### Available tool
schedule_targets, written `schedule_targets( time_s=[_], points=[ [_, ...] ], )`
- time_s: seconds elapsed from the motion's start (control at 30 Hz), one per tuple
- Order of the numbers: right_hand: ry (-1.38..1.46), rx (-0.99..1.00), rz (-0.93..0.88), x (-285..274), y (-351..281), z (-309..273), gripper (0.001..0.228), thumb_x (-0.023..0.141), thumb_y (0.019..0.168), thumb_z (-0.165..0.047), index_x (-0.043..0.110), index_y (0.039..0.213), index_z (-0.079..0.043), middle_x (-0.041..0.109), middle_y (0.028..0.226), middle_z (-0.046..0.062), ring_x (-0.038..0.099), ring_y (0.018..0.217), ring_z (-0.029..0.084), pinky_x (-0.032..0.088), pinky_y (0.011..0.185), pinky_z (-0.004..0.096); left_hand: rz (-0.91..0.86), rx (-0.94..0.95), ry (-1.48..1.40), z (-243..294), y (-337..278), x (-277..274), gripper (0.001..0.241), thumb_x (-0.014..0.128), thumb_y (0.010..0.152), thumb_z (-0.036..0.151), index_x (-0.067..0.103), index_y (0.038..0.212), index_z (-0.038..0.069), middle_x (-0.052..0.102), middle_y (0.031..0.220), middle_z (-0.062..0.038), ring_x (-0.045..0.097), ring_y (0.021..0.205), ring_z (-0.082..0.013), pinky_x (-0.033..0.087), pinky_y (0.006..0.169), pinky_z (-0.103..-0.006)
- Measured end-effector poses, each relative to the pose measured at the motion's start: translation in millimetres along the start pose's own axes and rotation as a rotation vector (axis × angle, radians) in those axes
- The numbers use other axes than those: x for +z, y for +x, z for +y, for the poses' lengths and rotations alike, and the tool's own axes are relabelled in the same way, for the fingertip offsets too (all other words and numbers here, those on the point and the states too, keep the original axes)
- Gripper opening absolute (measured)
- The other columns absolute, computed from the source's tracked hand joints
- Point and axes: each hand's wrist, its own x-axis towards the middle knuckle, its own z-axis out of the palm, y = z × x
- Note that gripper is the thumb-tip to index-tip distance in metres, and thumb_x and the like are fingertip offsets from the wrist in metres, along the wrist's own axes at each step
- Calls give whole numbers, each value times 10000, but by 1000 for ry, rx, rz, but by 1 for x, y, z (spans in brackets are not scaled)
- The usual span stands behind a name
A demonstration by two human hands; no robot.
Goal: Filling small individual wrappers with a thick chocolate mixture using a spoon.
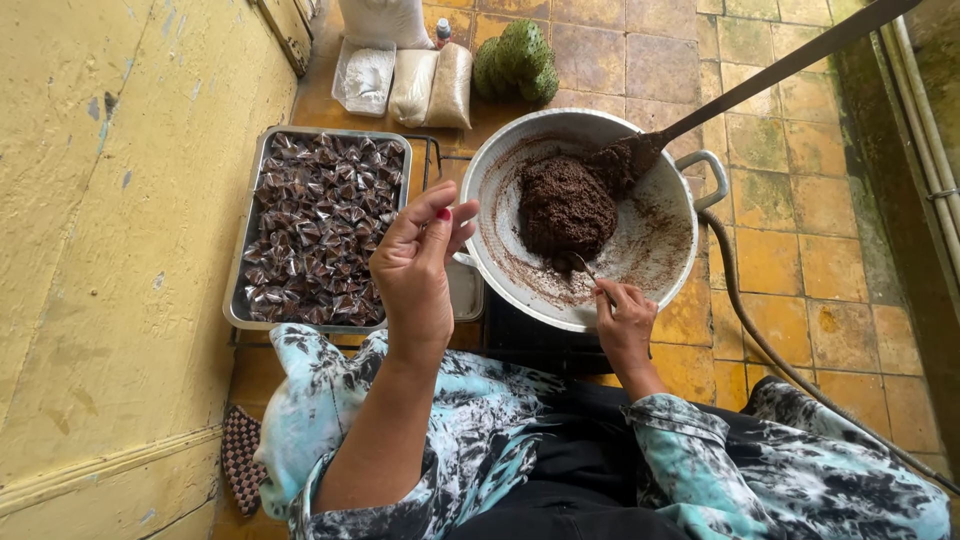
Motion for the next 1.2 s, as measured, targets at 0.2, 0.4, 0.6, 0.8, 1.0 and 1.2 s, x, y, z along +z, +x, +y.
schedule_targets(
  time_s=[0.2,0.4,0.6,0.8,1.0,1.2],
  points=[
    [10,-46,-3,7,-8,1,165,713,958,-232,747,1098,-313,777,970,-99,688,1056,138,434,888,328,-24,14,72,-5,-4,4,189,585,1014,-4,702,1159,-34,710,1191,-166,758,1003,-265,657,830,-328],
    [114,79,-65,-4,-8,-6,124,682,988,-246,755,1082,-283,762,954,-90,677,1052,161,449,881,359,-57,12,150,-22,-7,2,230,558,1004,-40,678,1199,-26,669,1200,-162,742,1001,-239,645,841,-317],
    [330,440,-162,-40,7,-32,135,695,956,-253,798,1044,-256,718,926,66,701,1019,273,467,966,402,-129,-14,209,-32,-10,8,213,572,1007,-21,708,1166,18,680,1189,-146,743,1022,-237,639,832,-311],
    [835,594,-79,-75,35,-28,183,550,1038,-114,712,1109,-68,747,872,166,705,980,285,343,1074,419,-178,-197,257,-49,-22,7,251,558,1017,-15,696,1226,10,697,1212,-214,743,1040,-276,641,837,-291],
    [1016,477,100,-124,49,-63,231,479,1092,-92,663,1230,-62,728,1008,158,670,1058,246,362,935,328,-163,-367,121,-92,-26,8,435,563,884,-120,654,1298,-23,659,1289,-208,713,1108,-258,609,886,-264],
    [1151,259,95,-131,42,-86,263,484,1094,-165,665,1277,-115,723,1114,176,668,1131,288,398,1112,476,-145,-489,30,-98,-26,12,555,542,823,-150,593,1366,-46,628,1302,-240,700,1131,-317,607,922,-337]
  ],
)
